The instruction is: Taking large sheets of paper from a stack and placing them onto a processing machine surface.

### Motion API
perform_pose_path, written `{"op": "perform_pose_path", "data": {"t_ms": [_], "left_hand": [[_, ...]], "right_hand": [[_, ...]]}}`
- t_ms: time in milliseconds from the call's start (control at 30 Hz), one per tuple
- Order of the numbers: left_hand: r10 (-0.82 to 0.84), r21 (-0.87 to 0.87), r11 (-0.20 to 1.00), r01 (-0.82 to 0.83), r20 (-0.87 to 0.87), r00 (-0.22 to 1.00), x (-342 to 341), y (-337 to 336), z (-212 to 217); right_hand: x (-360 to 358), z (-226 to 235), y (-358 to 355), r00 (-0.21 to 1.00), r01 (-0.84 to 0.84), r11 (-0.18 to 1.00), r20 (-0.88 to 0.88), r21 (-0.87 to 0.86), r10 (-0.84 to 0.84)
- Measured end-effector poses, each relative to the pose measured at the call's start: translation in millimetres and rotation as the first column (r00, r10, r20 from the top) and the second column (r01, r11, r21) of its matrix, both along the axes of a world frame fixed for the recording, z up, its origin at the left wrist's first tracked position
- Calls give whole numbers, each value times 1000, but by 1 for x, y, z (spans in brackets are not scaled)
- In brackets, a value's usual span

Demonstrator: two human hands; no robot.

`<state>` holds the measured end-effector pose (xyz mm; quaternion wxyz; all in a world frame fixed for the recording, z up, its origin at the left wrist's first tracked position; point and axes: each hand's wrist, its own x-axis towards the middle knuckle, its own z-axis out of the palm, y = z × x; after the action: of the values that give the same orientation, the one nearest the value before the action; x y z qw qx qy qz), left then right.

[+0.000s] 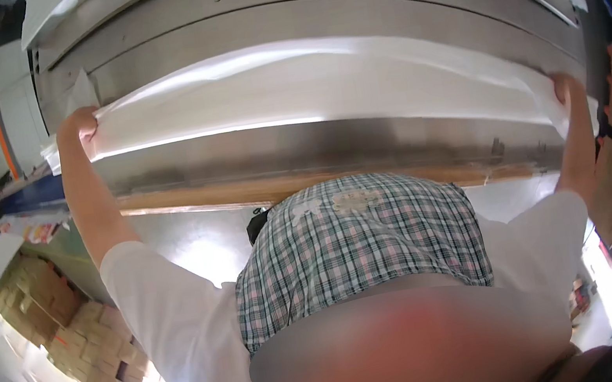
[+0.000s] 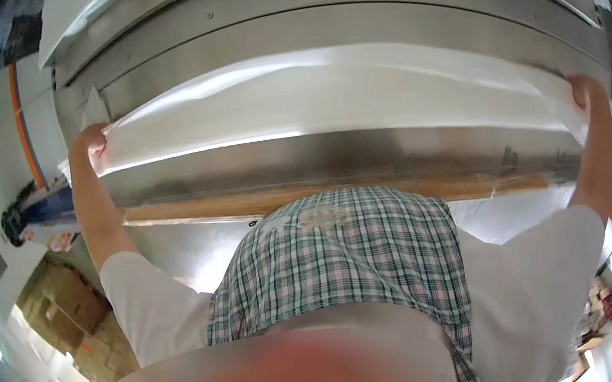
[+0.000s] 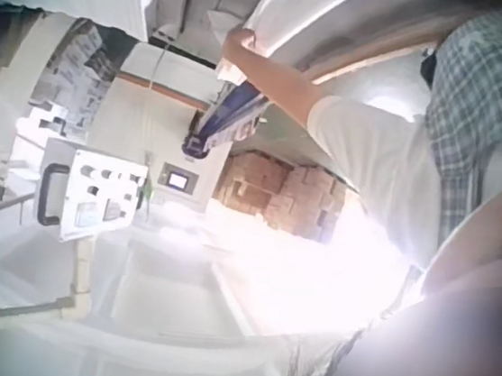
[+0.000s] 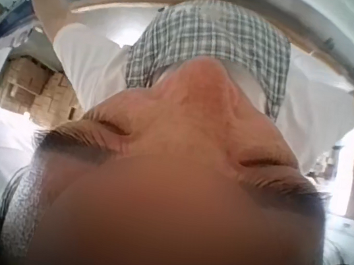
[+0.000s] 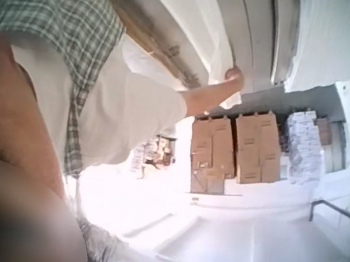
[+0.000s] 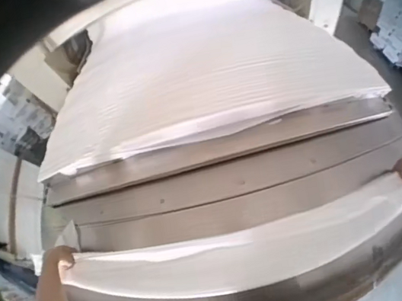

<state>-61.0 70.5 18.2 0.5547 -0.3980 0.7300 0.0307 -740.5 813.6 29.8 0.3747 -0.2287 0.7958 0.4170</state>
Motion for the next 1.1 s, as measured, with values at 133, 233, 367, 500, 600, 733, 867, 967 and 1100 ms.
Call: {"op": "perform_pose_path", "data": {"t_ms": [133,233,367,500,600,733,867,967,1100], "left_hand": [[-38,35,998,46,-197,980,21,52,10],[0,-48,999,-6,-118,993,33,91,30],[55,-37,997,-61,-148,987,14,113,34],[33,-104,993,-50,-165,986,27,121,55],[-25,-76,997,6,-252,967,34,121,54],[-123,-21,992,126,-417,901,55,110,59],[-182,61,958,279,-622,761,84,89,50],[-162,106,915,389,-786,597,98,86,54],[-124,148,874,463,-853,506,103,75,66]], "right_hand": [[-30,-49,104,997,66,992,-23,-103,-69],[-20,-50,63,960,59,973,-253,-222,-116],[-54,-61,76,991,74,439,15,-896,-135],[108,-60,-157,912,325,342,388,-882,133],[216,-30,-267,774,436,484,591,-759,230],[336,-2,-391,491,648,517,826,-559,278],[434,-22,-498,369,723,542,903,-428,220],[514,-33,-576,328,816,430,922,-386,206],[604,-26,-660,253,776,421,843,-469,474]]}}
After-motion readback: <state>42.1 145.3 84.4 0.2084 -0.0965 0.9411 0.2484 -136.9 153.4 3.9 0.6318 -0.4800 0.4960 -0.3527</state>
